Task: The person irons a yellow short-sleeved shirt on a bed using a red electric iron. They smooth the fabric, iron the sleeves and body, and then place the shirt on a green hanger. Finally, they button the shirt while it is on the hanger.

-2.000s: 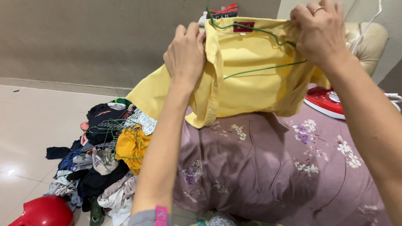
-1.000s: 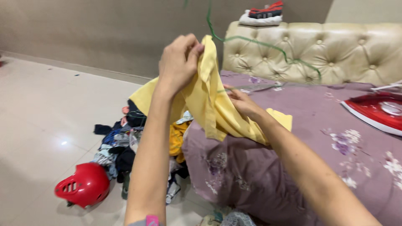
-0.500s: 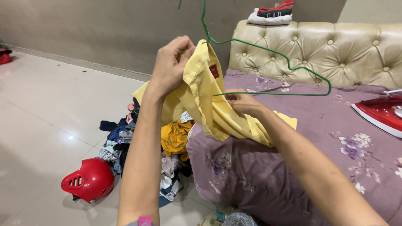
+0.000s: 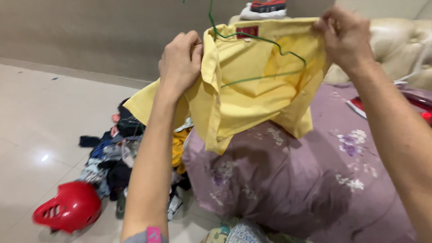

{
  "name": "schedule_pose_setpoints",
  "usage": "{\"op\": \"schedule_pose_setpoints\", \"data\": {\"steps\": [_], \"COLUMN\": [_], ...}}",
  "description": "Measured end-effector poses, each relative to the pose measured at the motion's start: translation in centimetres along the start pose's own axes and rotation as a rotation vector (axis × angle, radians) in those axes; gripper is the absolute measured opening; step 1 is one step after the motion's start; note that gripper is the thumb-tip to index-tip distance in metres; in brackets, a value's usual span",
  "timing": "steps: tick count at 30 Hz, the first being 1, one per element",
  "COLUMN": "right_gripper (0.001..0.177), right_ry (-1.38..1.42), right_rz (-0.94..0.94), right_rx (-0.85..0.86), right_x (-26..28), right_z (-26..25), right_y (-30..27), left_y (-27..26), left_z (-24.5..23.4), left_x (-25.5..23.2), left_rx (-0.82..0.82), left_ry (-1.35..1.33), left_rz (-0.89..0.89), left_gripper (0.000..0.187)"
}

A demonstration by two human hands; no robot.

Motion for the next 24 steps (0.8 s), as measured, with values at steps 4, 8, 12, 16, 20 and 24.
{"op": "schedule_pose_setpoints", "data": {"steps": [4, 8, 12, 16, 20, 24], "right_gripper": [0.008, 0.009, 0.011, 0.007, 0.018, 0.009], "right_ry": [-0.226, -0.255, -0.093, 0.137, 0.141, 0.363], "right_rz": [-0.291, -0.267, -0.217, -0.196, -0.091, 0.086], "right_rx": [-0.137, -0.220, -0.218, -0.098, 0.046, 0.237], "right_x": [3.7, 8.1, 12.3, 17.8, 18.4, 14.6], "right_z": [-5.5, -7.3, -5.5, -1.8, -1.5, -4.4], "right_y": [1.8, 2.6, 1.9, -1.0, -1.9, -0.5], "left_y": [1.6, 3.4, 4.2, 4.5, 4.3, 3.9], "left_z": [2.7, 4.2, 5.8, 7.4, 7.5, 5.9], "left_x": [-2.4, -5.0, -7.4, -8.8, -8.0, -5.8], "left_rx": [-0.105, -0.189, -0.231, -0.260, -0.304, -0.327], "left_ry": [0.009, 0.044, 0.072, 0.054, 0.054, 0.024], "left_rz": [-0.043, -0.067, -0.062, -0.095, -0.065, 0.028], "left_gripper": [0.011, 0.015, 0.015, 0.014, 0.011, 0.011]}}
Point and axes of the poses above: each hand's wrist, its own y-axis towards the middle knuckle, its own z-axis out of the palm, x = y × z, the point moved 1 cm from there along y, towards the middle knuckle, and after that the axes turned 3 degrees about z, right-handed, at the moved point
